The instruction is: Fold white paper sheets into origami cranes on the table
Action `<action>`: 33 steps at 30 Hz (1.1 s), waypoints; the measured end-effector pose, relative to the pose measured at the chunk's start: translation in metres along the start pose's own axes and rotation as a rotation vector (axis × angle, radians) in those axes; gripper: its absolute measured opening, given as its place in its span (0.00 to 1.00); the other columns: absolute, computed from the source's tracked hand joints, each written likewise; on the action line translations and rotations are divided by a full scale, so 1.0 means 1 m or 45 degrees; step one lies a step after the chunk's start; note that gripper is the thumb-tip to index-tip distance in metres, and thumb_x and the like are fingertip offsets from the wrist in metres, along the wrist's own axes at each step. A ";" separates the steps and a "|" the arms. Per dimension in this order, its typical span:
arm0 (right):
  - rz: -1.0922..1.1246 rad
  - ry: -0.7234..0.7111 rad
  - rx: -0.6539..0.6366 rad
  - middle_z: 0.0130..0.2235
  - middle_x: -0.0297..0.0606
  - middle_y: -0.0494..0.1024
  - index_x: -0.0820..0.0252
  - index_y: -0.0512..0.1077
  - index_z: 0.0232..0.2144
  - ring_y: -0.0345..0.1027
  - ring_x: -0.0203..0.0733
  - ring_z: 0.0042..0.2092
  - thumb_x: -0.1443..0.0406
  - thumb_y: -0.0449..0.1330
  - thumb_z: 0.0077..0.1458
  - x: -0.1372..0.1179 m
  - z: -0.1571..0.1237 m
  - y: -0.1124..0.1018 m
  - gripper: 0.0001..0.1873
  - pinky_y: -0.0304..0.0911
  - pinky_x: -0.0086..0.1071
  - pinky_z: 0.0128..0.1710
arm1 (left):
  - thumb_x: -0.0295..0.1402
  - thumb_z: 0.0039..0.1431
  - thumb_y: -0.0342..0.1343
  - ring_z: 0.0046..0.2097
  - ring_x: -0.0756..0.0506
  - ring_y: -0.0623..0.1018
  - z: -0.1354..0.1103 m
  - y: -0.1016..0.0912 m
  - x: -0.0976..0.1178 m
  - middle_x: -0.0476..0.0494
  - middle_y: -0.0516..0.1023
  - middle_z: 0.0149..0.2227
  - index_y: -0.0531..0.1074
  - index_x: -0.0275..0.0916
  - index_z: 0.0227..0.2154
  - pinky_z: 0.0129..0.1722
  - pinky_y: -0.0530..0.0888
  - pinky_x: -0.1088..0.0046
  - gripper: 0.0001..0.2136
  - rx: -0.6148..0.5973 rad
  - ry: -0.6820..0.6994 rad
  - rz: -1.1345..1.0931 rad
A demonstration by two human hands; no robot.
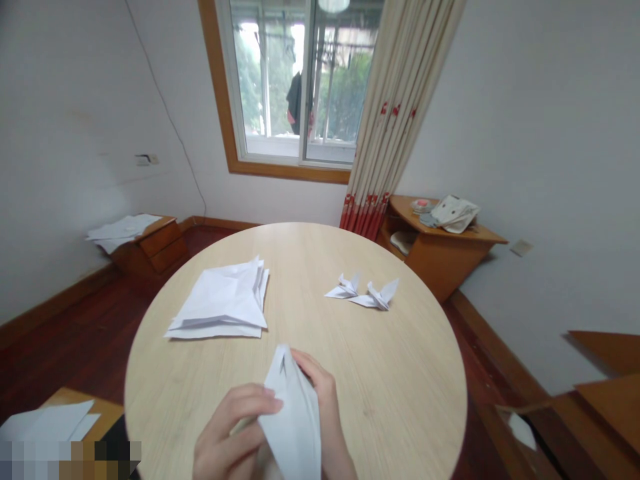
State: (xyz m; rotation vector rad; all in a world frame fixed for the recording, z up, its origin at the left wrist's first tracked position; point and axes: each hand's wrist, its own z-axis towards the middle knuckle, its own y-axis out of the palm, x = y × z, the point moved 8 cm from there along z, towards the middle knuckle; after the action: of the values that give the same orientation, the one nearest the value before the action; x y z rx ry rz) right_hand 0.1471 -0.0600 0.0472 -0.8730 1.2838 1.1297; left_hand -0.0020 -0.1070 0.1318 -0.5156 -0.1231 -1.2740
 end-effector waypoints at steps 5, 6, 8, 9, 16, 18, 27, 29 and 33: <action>-0.053 -0.136 0.020 0.37 0.40 0.80 0.56 0.76 0.31 0.73 0.50 0.42 0.69 0.61 0.44 -0.018 0.004 -0.004 0.08 0.68 0.40 0.43 | 0.30 0.70 0.41 0.33 0.47 0.77 -0.013 0.012 0.011 0.41 0.81 0.32 0.73 0.39 0.36 0.32 0.76 0.75 0.15 -0.098 0.055 0.066; -0.079 -0.214 0.022 0.37 0.40 0.80 0.56 0.76 0.30 0.74 0.49 0.41 0.70 0.61 0.44 -0.023 0.006 -0.005 0.08 0.69 0.39 0.42 | 0.30 0.70 0.41 0.32 0.47 0.77 -0.016 0.013 0.012 0.41 0.81 0.32 0.73 0.39 0.36 0.31 0.76 0.75 0.14 -0.091 0.053 0.061; -0.186 -0.456 0.027 0.37 0.40 0.80 0.56 0.74 0.31 0.74 0.47 0.40 0.73 0.60 0.45 -0.040 0.006 -0.010 0.10 0.69 0.38 0.39 | 0.33 0.69 0.44 0.32 0.46 0.77 -0.021 0.012 0.009 0.42 0.80 0.32 0.74 0.40 0.34 0.30 0.75 0.74 0.13 -0.059 -0.032 0.031; -0.269 -0.607 0.020 0.37 0.39 0.80 0.55 0.73 0.30 0.74 0.46 0.40 0.74 0.60 0.45 -0.050 0.003 -0.011 0.11 0.69 0.37 0.39 | 0.34 0.68 0.46 0.32 0.45 0.77 -0.023 0.010 0.003 0.43 0.80 0.32 0.74 0.41 0.33 0.30 0.75 0.74 0.12 -0.020 -0.138 0.023; -0.516 -0.743 -0.411 0.36 0.40 0.75 0.57 0.70 0.27 0.71 0.43 0.39 0.77 0.51 0.49 -0.067 -0.023 0.013 0.14 0.68 0.32 0.38 | 0.31 0.54 0.59 0.30 0.47 0.73 -0.040 0.003 -0.054 0.50 0.70 0.28 0.68 0.40 0.28 0.31 0.72 0.75 0.05 0.322 -1.035 -0.370; -0.356 -0.478 -0.467 0.38 0.41 0.75 0.57 0.72 0.28 0.71 0.43 0.40 0.75 0.53 0.49 -0.057 -0.022 0.017 0.11 0.68 0.32 0.39 | 0.35 0.51 0.62 0.29 0.47 0.72 -0.041 0.012 -0.062 0.50 0.68 0.27 0.65 0.40 0.29 0.29 0.71 0.75 0.10 0.312 -1.177 -0.552; 0.300 0.193 -0.570 0.49 0.44 0.71 0.57 0.71 0.29 0.66 0.51 0.50 0.52 0.59 0.55 -0.034 -0.017 0.023 0.15 0.60 0.38 0.50 | 0.38 0.48 0.63 0.30 0.48 0.67 -0.031 0.030 -0.058 0.52 0.64 0.28 0.56 0.41 0.24 0.30 0.66 0.76 0.17 0.114 -1.136 -0.615; 0.375 0.172 -0.597 0.45 0.41 0.72 0.56 0.68 0.30 0.66 0.49 0.47 0.51 0.63 0.51 -0.035 -0.019 0.028 0.16 0.62 0.36 0.46 | 0.34 0.49 0.62 0.32 0.47 0.69 -0.029 0.035 -0.055 0.51 0.65 0.30 0.56 0.41 0.24 0.33 0.67 0.74 0.16 -0.014 -1.116 -0.582; 0.323 0.153 -0.535 0.33 0.34 0.68 0.57 0.66 0.30 0.65 0.42 0.38 0.56 0.62 0.54 -0.031 -0.020 0.026 0.12 0.62 0.31 0.40 | 0.29 0.48 0.60 0.34 0.46 0.72 -0.021 0.032 -0.048 0.50 0.67 0.30 0.57 0.41 0.23 0.36 0.69 0.73 0.13 -0.134 -1.015 -0.537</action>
State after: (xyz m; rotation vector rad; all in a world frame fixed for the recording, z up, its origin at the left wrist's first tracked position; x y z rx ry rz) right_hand 0.1183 -0.0766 0.0781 -1.1203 1.3016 1.6059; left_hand 0.0088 -0.0678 0.0861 -1.1117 -0.8712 -1.4183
